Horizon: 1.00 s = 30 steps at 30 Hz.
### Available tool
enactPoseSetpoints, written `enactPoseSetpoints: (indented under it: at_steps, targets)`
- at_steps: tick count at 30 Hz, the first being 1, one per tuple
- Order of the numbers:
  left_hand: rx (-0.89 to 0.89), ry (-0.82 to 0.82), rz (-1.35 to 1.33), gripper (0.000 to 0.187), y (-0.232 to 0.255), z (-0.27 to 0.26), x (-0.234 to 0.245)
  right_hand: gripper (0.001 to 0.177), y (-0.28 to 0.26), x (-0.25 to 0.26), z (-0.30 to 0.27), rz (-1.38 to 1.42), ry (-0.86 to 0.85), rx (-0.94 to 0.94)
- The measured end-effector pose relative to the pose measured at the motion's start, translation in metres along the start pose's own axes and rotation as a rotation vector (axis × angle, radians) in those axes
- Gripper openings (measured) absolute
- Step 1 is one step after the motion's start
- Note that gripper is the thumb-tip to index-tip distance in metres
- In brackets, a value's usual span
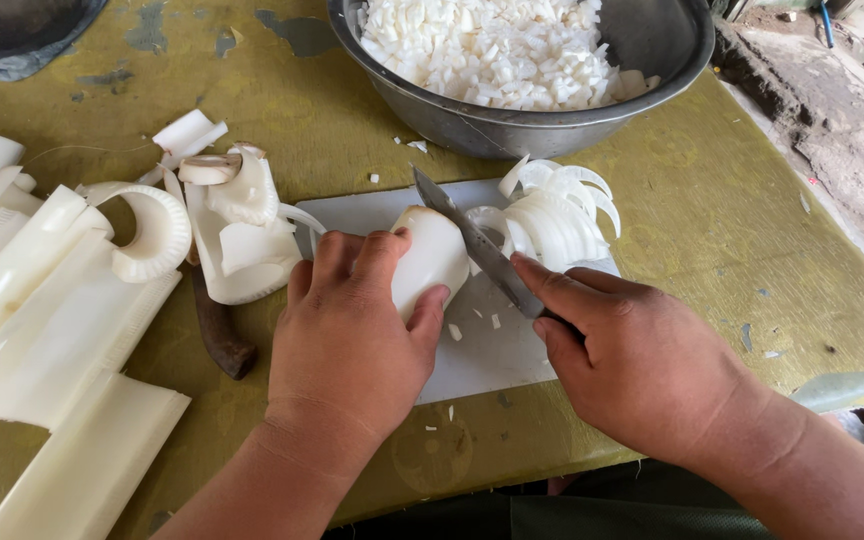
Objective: The person slices a white cylindrical vegetable into thin rings on a cutting board using a knife. The slices accumulate on the board and are later transferred into a nearby metal bowl.
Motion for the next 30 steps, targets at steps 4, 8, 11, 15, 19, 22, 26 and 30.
enactPoseSetpoints:
  at_steps: [4, 8, 11, 15, 19, 22, 26, 30]
  targets:
    - [0.039, -0.055, -0.003, 0.053, -0.002, 0.001, -0.003, 0.055, 0.006, 0.0, -0.004, -0.009, -0.043, -0.02]
    - [0.049, -0.066, 0.0, 0.054, -0.002, 0.001, -0.003, 0.055, 0.011, 0.002, -0.007, -0.027, -0.034, -0.059]
    - [0.049, -0.066, 0.007, 0.054, -0.001, 0.002, -0.002, 0.055, 0.011, 0.003, -0.009, -0.038, -0.02, -0.049]
    - [0.073, -0.105, 0.005, 0.055, -0.003, 0.002, -0.005, 0.054, 0.013, 0.005, -0.008, -0.021, -0.009, -0.076]
    - [0.062, -0.099, 0.008, 0.055, -0.002, 0.003, -0.004, 0.054, 0.009, 0.008, -0.008, -0.044, 0.022, -0.042]
    - [0.063, -0.095, 0.01, 0.055, -0.003, 0.002, -0.004, 0.054, 0.006, 0.008, -0.007, -0.045, 0.021, -0.042]
    - [0.06, -0.089, 0.006, 0.054, -0.003, 0.002, -0.005, 0.056, 0.011, 0.005, -0.006, -0.056, -0.043, -0.146]
    - [0.061, -0.076, 0.0, 0.054, -0.004, 0.001, -0.005, 0.054, 0.004, 0.009, -0.005, -0.048, 0.0, -0.095]
Point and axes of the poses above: each hand's wrist, its own z-axis towards the middle knuckle, its own x-axis out of the back of the hand, y = z × x, the point moved 9 cm from there along z, towards the middle knuckle, and after that the axes turned 9 degrees about -x, right-handed, at the moved point
